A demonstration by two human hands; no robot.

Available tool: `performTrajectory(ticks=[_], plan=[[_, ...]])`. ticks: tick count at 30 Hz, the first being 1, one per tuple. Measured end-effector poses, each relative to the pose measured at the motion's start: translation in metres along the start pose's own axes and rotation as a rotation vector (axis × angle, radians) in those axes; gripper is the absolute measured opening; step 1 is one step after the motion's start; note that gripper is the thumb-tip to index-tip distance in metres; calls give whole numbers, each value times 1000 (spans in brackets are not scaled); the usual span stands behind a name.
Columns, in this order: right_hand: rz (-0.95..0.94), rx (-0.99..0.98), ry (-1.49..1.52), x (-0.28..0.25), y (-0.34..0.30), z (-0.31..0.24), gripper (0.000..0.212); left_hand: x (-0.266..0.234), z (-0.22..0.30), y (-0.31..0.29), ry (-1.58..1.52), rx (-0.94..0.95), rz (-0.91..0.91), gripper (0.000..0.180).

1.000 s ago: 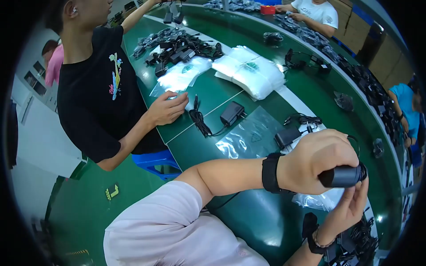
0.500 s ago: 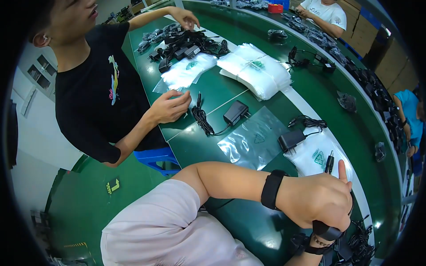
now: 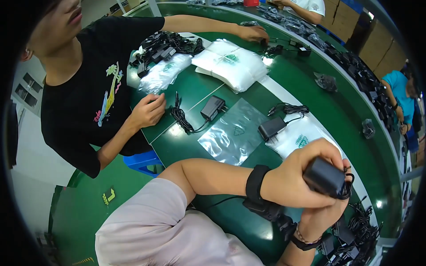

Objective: The person picks up a power adapter and a bundled cable, places them together into a plastic bag, and sets the bagged items aside. They then repeat this process with another adapter and cable.

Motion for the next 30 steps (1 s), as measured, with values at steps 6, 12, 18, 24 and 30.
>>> performTrajectory(ticks=[6, 12, 18, 24, 30], plan=[[-57, -311, -347, 25, -12, -20, 57, -6, -27, -5, -19, -242, 115, 57], [-160, -592, -656, 28, -11, -27, 69, 0, -49, -6, -340, -504, 52, 62], [-6, -852, -770, 23, -14, -102, 62, 38, -56, -7, -487, -587, -29, 51], [344, -595, -15, -57, 35, -165, 34, 7, -73, 26, 800, -70, -223, 28], [355, -587, 84, -83, 38, -177, 26, 58, -136, -10, 1340, 34, -572, 37]])
Point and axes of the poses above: each hand's wrist, its own y-axis towards the middle knuckle, its own x-axis out of the palm, z = x × y, the point moved 9 cm from there along y, towards the middle knuckle, and after that the axes turned 9 degrees about z, right-handed, at the moved point
